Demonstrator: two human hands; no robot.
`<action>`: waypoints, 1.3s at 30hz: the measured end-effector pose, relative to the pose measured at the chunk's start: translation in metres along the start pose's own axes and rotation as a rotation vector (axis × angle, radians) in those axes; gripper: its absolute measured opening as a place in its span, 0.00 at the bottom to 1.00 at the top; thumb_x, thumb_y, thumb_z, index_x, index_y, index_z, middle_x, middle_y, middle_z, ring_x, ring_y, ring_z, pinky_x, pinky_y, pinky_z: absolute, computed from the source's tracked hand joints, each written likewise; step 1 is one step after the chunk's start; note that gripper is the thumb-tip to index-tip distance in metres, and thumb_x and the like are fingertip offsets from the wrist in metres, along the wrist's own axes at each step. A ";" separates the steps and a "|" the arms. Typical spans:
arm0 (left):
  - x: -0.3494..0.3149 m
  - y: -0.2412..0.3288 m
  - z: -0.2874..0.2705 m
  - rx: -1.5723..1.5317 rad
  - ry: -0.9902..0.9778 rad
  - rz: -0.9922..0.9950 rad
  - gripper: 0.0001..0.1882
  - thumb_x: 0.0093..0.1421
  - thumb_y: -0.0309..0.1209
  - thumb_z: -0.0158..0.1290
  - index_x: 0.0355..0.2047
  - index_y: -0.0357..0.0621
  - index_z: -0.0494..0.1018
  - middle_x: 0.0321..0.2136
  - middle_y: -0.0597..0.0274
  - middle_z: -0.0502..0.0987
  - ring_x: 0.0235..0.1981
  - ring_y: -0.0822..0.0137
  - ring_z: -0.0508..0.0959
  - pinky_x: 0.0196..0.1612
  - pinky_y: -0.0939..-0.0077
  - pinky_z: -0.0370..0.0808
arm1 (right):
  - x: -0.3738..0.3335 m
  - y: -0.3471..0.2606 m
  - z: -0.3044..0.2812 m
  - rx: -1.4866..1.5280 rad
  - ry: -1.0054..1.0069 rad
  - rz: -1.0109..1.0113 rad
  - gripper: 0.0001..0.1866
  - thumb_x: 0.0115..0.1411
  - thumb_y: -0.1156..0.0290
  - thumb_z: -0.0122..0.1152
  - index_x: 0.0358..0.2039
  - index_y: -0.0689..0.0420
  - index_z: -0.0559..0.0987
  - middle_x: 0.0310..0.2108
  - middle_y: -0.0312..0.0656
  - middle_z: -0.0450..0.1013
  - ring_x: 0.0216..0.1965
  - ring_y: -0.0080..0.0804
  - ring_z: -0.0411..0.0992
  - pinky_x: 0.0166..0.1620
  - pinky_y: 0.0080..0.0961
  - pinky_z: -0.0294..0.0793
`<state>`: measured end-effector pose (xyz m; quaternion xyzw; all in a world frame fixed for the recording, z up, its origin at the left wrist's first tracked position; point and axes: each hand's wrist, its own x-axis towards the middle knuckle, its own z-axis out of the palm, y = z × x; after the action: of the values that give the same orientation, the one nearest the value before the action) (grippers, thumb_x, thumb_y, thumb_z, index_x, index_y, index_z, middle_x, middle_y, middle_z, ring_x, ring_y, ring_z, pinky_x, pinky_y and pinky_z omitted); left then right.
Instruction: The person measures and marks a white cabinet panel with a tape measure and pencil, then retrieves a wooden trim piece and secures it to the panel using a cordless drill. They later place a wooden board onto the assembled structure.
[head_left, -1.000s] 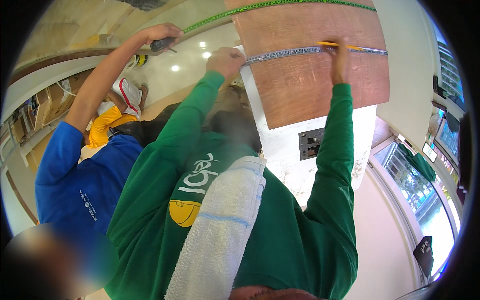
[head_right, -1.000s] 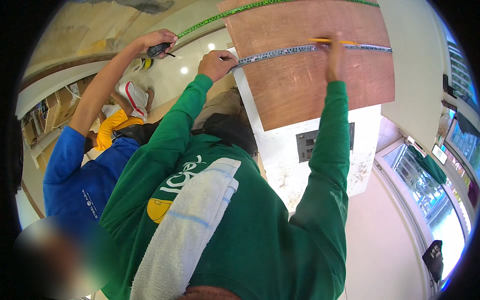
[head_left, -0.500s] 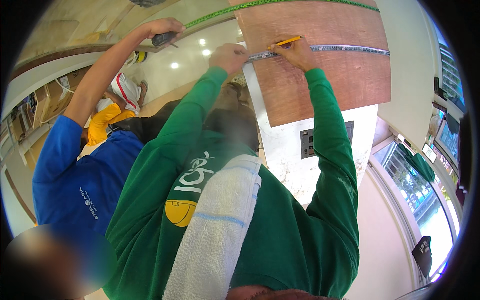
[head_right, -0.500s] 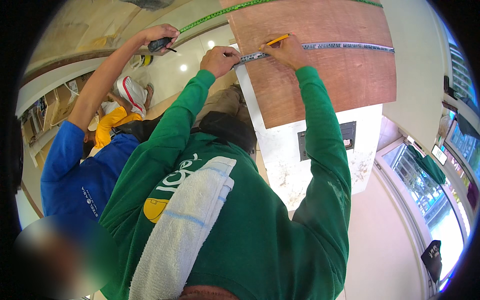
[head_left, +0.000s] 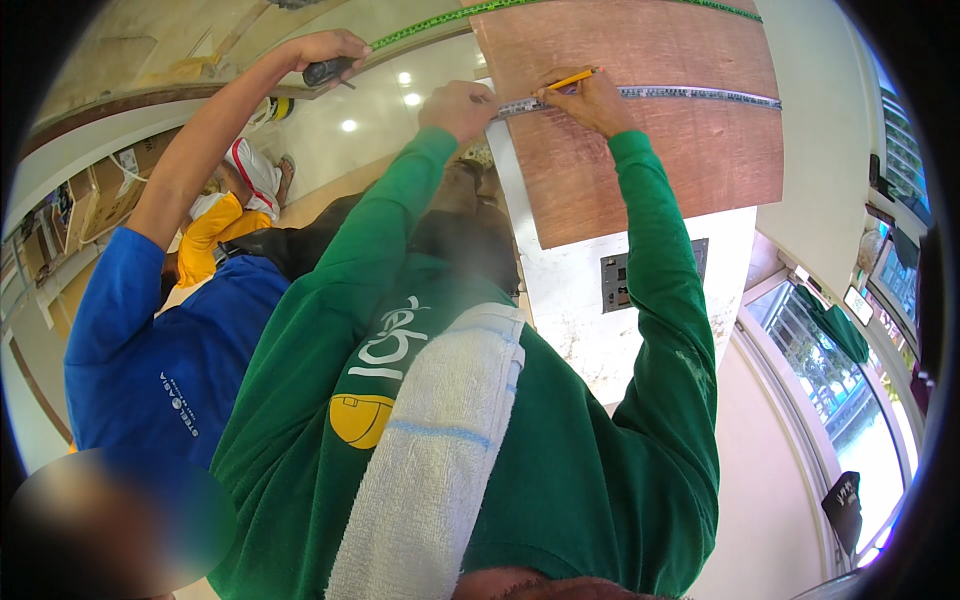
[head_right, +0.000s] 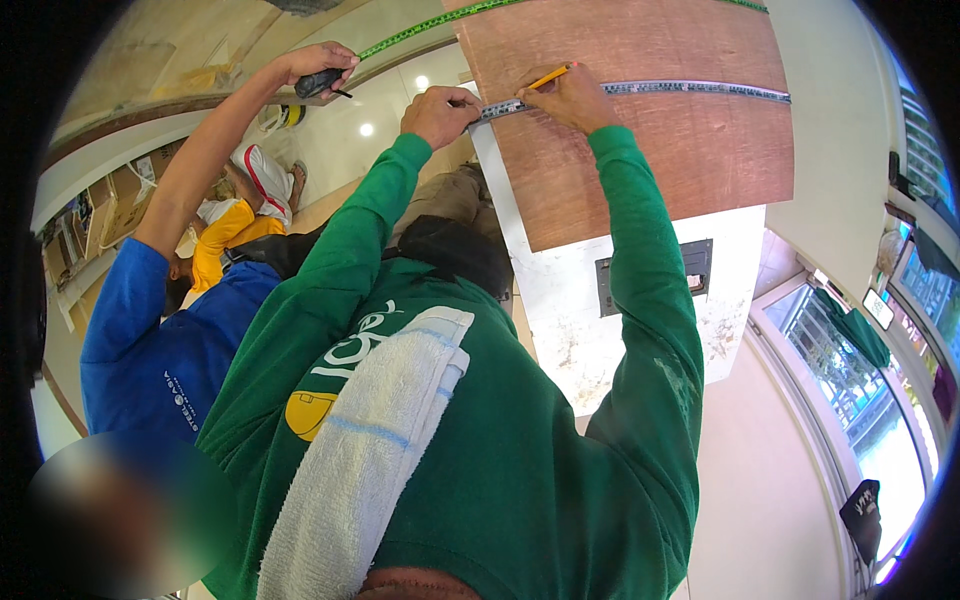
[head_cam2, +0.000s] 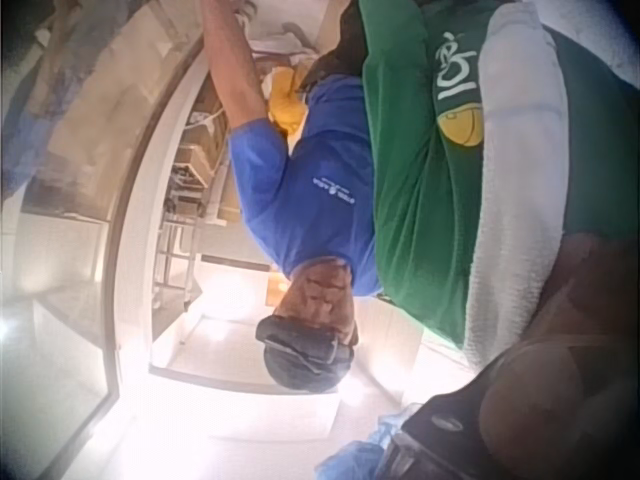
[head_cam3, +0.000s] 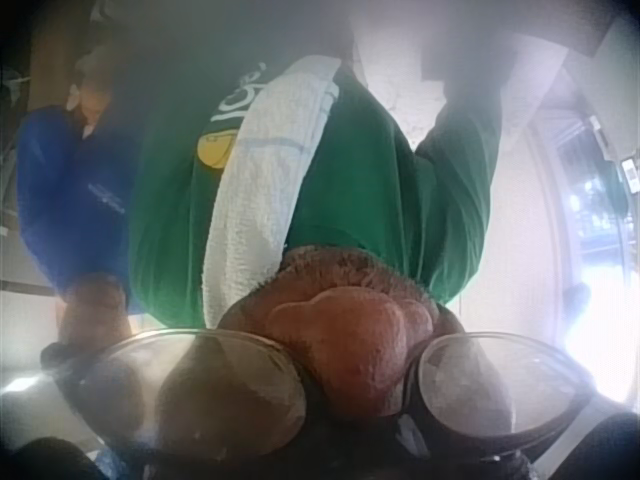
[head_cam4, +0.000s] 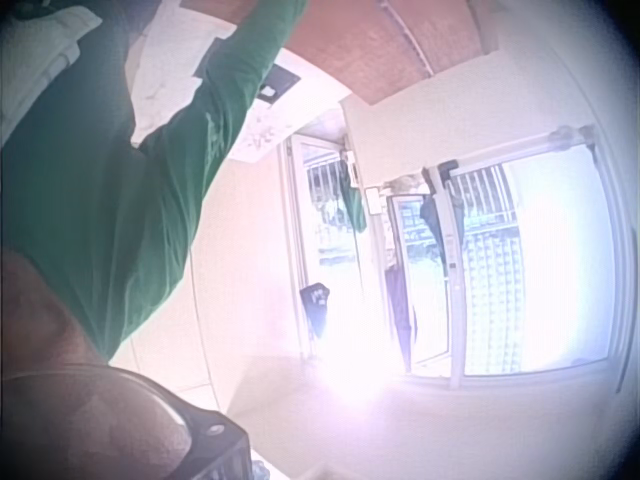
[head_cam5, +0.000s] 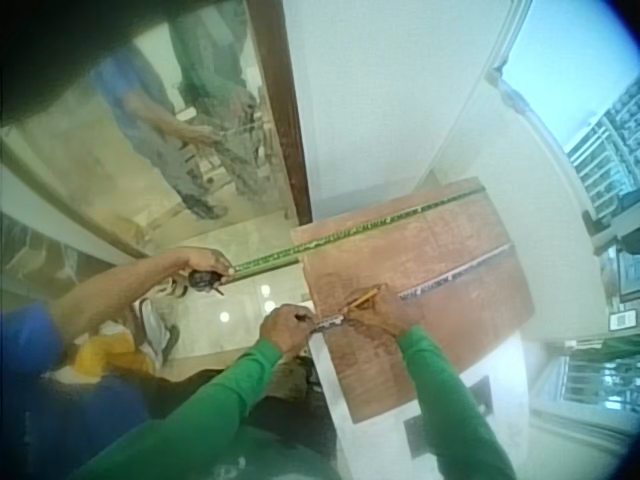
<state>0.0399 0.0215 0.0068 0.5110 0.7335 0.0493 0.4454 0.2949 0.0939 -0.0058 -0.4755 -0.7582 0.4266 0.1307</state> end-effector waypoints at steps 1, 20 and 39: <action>0.000 0.000 0.000 0.004 0.005 0.008 0.13 0.63 0.47 0.65 0.44 0.64 0.92 0.33 0.65 0.90 0.35 0.63 0.88 0.43 0.64 0.83 | 0.000 -0.001 0.000 -0.001 -0.007 0.008 0.17 0.62 0.54 0.76 0.44 0.52 0.92 0.36 0.43 0.87 0.38 0.41 0.84 0.46 0.38 0.84; -0.002 0.001 0.003 0.000 0.039 0.012 0.13 0.63 0.47 0.65 0.44 0.64 0.92 0.33 0.65 0.90 0.35 0.62 0.88 0.43 0.63 0.84 | -0.004 -0.003 -0.003 -0.019 0.002 -0.025 0.16 0.64 0.53 0.76 0.44 0.50 0.92 0.39 0.44 0.88 0.39 0.45 0.85 0.46 0.40 0.84; 0.000 0.004 -0.001 0.015 -0.014 -0.016 0.13 0.63 0.47 0.65 0.44 0.65 0.92 0.34 0.66 0.90 0.38 0.61 0.89 0.46 0.63 0.84 | -0.118 -0.033 0.009 0.610 0.451 0.275 0.15 0.70 0.63 0.74 0.48 0.63 0.90 0.42 0.41 0.87 0.45 0.28 0.82 0.51 0.29 0.80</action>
<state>0.0422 0.0233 0.0095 0.5086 0.7349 0.0366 0.4471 0.3297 -0.0155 0.0387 -0.5933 -0.4785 0.5307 0.3706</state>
